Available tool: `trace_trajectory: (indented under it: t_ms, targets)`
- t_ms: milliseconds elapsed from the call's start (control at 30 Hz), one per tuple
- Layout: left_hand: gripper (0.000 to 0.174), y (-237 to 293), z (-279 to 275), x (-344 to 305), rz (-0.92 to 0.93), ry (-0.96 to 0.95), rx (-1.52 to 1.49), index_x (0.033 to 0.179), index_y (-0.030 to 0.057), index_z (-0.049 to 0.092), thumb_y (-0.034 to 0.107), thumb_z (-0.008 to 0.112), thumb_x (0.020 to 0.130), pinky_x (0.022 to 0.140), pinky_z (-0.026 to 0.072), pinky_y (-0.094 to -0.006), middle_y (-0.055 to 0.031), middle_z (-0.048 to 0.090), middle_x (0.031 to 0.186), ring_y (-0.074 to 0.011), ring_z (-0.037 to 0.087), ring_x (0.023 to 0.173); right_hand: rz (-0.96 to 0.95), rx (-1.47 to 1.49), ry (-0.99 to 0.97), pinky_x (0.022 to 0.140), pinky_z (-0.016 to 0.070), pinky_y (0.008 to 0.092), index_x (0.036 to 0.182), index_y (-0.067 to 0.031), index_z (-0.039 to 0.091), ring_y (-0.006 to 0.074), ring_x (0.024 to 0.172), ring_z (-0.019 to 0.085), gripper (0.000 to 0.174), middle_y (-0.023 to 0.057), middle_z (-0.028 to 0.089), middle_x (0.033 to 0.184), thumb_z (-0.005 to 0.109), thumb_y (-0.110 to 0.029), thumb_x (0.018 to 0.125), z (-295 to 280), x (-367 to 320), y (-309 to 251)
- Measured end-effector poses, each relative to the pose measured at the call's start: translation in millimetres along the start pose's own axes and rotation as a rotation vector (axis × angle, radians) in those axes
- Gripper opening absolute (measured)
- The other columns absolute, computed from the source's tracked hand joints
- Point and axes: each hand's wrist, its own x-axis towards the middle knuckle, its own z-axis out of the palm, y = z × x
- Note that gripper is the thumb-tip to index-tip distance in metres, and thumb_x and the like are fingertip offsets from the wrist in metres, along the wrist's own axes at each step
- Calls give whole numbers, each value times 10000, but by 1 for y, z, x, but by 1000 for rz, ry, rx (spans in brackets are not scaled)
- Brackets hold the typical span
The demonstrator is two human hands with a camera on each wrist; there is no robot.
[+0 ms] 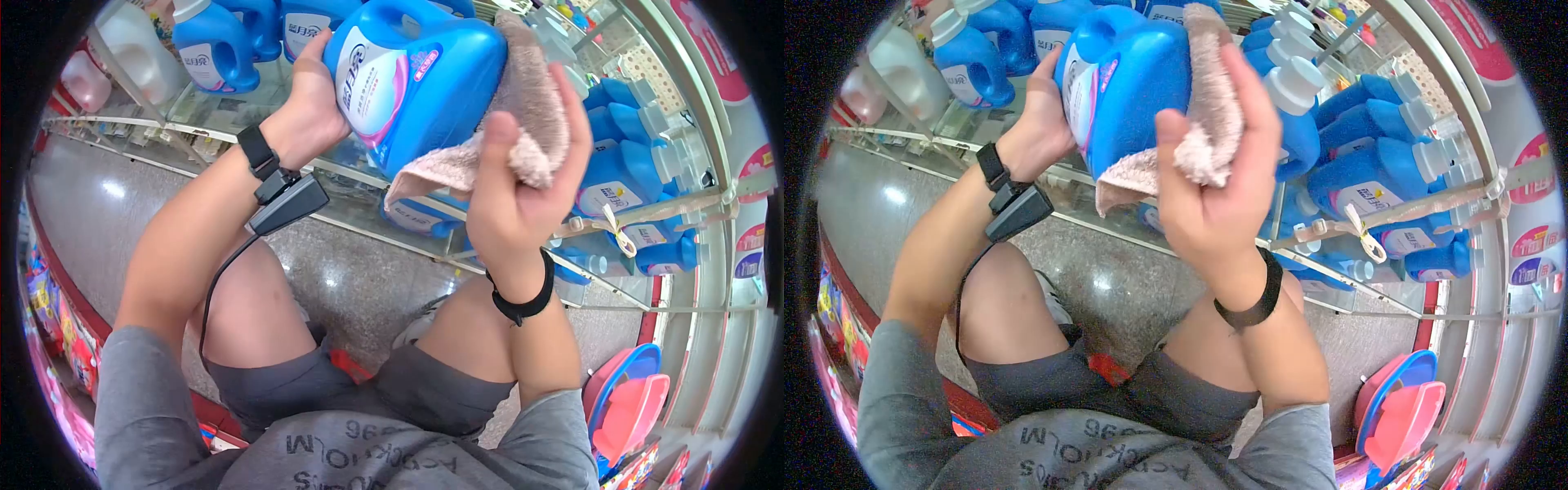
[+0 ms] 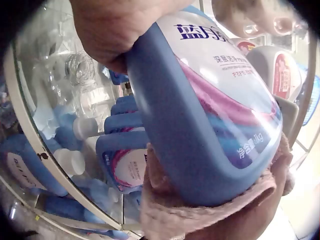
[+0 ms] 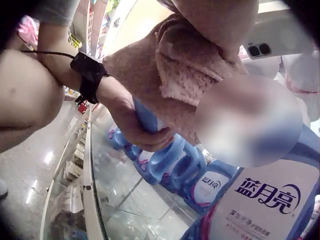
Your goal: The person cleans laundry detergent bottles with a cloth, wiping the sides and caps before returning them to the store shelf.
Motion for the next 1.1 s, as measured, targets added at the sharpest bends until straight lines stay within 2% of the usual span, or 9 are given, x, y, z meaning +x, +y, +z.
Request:
trace_trajectory:
  t_ms: [67, 233, 300, 367, 467, 633, 833, 967, 1100]
  targets:
    - [669, -1, -4, 4, 6, -11, 9, 1455, 26, 506, 511, 245, 1075, 1172, 403, -568, -240, 581, 1430, -389, 588, 1299, -225, -285, -192, 1085, 452, 356, 1503, 29, 413, 268, 1297, 575, 568, 214, 531, 1461, 664, -69, 1003, -3, 1, -1]
    - [660, -1, -3, 4, 19, 22, 23, 1447, 26, 514, 501, 244, 1076, 1158, 419, -574, -235, 592, 1419, -390, 597, 1287, -243, -316, -274, 1123, 418, 369, 1512, 29, 428, 342, 1438, 474, 592, 279, 424, 1572, 674, -66, 982, -6, 2, 8]
    - [655, 3, -1, 6, 43, 39, 31, 1448, 30, 516, 497, 247, 1076, 1151, 426, -575, -234, 596, 1415, -391, 599, 1284, 2, -342, -377, 1067, 486, 453, 1494, 36, 435, 424, 1345, 551, 601, 307, 509, 1474, 614, 46, 920, -14, 2, 1]
    - [654, 8, -2, 7, 44, 37, 24, 1451, 38, 517, 503, 258, 1069, 1139, 440, -572, -229, 603, 1408, -392, 603, 1278, 267, -331, -378, 951, 533, 416, 1443, 47, 495, 414, 1169, 666, 487, 295, 641, 1301, 552, -17, 964, -17, 4, -2]
    - [666, 12, 1, -1, 35, 6, 18, 1470, 61, 507, 527, 270, 1058, 1137, 436, -580, -219, 593, 1427, -391, 594, 1292, 527, -148, -225, 873, 523, 317, 1370, 47, 567, 187, 1001, 682, 405, 164, 725, 1093, 558, -87, 988, -22, 2, 23]
    - [690, 10, -5, 3, -47, -14, -19, 1497, 74, 483, 558, 281, 1049, 1153, 406, -600, -219, 570, 1455, -400, 573, 1318, 593, 7, -88, 930, 502, 294, 1381, 58, 541, 149, 1067, 631, 406, 118, 683, 1178, 563, -38, 987, -27, 15, 9]
    - [713, 8, -13, 6, -79, -100, 5, 1480, 51, 468, 575, 224, 1061, 1134, 461, -543, -227, 578, 1427, -372, 593, 1295, 127, -170, 80, 1001, 492, 317, 1387, 83, 522, 173, 1156, 621, 381, 156, 621, 1339, 572, -67, 1040, -20, 13, -2]
    - [705, 8, -9, 7, -59, -70, 7, 1473, 50, 474, 570, 233, 1061, 1129, 465, -543, -221, 584, 1422, -369, 599, 1288, -281, -357, -160, 1080, 469, 359, 1392, 79, 526, 274, 1292, 601, 417, 250, 583, 1421, 600, 39, 983, -16, 7, -2]
    - [694, 6, 3, -1, -28, 13, 10, 1480, 47, 486, 555, 278, 1055, 1161, 409, -575, -225, 568, 1451, -387, 578, 1312, -292, -355, -246, 1092, 464, 367, 1387, 72, 539, 294, 1304, 605, 443, 264, 584, 1425, 621, 73, 952, -7, 3, 1]
